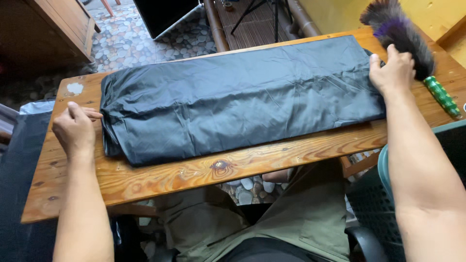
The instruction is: The person smooths a black textile on a wooden table, uses a duster to clean the surface of the textile, folds it into a narrow rectangle, rolls the rectangle, and then inserts the rolled textile into a black and blue storage bag.
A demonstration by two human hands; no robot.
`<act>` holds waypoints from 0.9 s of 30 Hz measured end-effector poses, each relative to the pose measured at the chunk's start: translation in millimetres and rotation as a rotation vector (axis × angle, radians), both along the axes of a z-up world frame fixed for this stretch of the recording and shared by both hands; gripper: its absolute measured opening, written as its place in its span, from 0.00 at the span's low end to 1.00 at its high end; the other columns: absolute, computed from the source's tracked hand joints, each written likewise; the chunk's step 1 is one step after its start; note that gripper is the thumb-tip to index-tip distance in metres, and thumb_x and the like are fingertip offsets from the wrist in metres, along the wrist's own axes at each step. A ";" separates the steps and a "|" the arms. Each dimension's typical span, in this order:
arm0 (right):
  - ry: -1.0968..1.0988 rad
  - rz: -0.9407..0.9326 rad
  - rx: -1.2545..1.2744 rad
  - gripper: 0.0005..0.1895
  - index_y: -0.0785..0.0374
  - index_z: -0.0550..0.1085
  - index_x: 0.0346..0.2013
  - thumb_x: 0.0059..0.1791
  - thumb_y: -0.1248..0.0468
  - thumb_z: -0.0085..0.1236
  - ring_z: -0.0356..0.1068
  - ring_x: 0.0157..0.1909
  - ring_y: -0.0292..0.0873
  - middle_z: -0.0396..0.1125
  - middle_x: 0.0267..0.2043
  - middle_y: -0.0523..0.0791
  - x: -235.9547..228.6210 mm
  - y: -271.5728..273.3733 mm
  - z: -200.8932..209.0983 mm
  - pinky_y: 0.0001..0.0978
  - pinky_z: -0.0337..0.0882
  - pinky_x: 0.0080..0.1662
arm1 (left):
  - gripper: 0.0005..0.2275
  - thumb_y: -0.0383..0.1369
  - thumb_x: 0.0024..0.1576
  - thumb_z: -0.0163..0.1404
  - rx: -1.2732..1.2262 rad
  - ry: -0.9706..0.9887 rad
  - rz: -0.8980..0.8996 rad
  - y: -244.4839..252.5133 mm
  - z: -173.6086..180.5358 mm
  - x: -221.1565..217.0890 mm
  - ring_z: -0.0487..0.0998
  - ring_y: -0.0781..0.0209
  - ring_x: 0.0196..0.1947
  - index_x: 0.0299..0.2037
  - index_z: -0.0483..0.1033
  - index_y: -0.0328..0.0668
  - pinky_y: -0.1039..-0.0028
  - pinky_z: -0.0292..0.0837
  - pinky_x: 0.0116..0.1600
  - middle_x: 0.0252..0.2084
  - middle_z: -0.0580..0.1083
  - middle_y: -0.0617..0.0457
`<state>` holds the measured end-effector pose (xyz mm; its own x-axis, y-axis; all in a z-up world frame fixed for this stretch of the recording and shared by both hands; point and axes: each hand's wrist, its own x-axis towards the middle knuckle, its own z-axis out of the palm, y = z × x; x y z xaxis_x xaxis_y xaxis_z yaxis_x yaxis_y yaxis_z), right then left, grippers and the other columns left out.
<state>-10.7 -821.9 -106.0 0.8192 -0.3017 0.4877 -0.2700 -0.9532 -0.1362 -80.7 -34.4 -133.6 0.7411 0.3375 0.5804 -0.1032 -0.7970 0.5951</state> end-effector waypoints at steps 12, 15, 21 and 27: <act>0.444 -0.029 0.899 0.27 0.57 0.74 0.55 0.47 0.48 0.67 0.69 0.51 0.43 0.71 0.52 0.44 -5.9 48.6 60.9 0.40 0.68 0.50 | 0.35 0.63 0.51 0.57 -0.083 0.790 0.088 -31.5 34.2 38.4 0.77 0.33 0.52 0.46 0.81 0.30 0.54 0.70 0.53 0.49 0.78 0.32; 0.517 -0.006 0.974 0.23 0.55 0.73 0.54 0.46 0.54 0.66 0.69 0.51 0.43 0.71 0.51 0.44 0.4 37.1 67.2 0.38 0.68 0.51 | 0.24 0.53 0.52 0.60 -0.245 0.730 -0.011 -33.9 29.4 39.6 0.78 0.52 0.45 0.44 0.83 0.37 0.64 0.70 0.47 0.44 0.79 0.46; 0.689 0.003 1.122 0.17 0.61 0.75 0.48 0.49 0.56 0.63 0.72 0.43 0.49 0.74 0.44 0.51 8.4 1.8 51.9 0.45 0.73 0.46 | 0.09 0.37 0.55 0.57 -0.954 0.661 -0.201 -34.8 49.2 21.0 0.79 0.68 0.33 0.41 0.75 0.45 0.76 0.76 0.36 0.36 0.78 0.56; 0.687 0.009 1.125 0.13 0.58 0.76 0.44 0.49 0.56 0.62 0.72 0.41 0.50 0.74 0.41 0.49 12.3 -7.1 42.3 0.44 0.72 0.44 | 0.05 0.32 0.55 0.56 -1.033 0.708 -0.304 -7.9 24.3 18.8 0.79 0.67 0.33 0.39 0.74 0.47 0.75 0.76 0.39 0.36 0.78 0.56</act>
<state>1.6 -829.0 -63.7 0.8019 -0.2597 -0.5381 -0.5960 -0.4121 -0.6892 -62.0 -42.3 -109.3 0.9047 0.1565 -0.3962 0.3911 0.0633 0.9182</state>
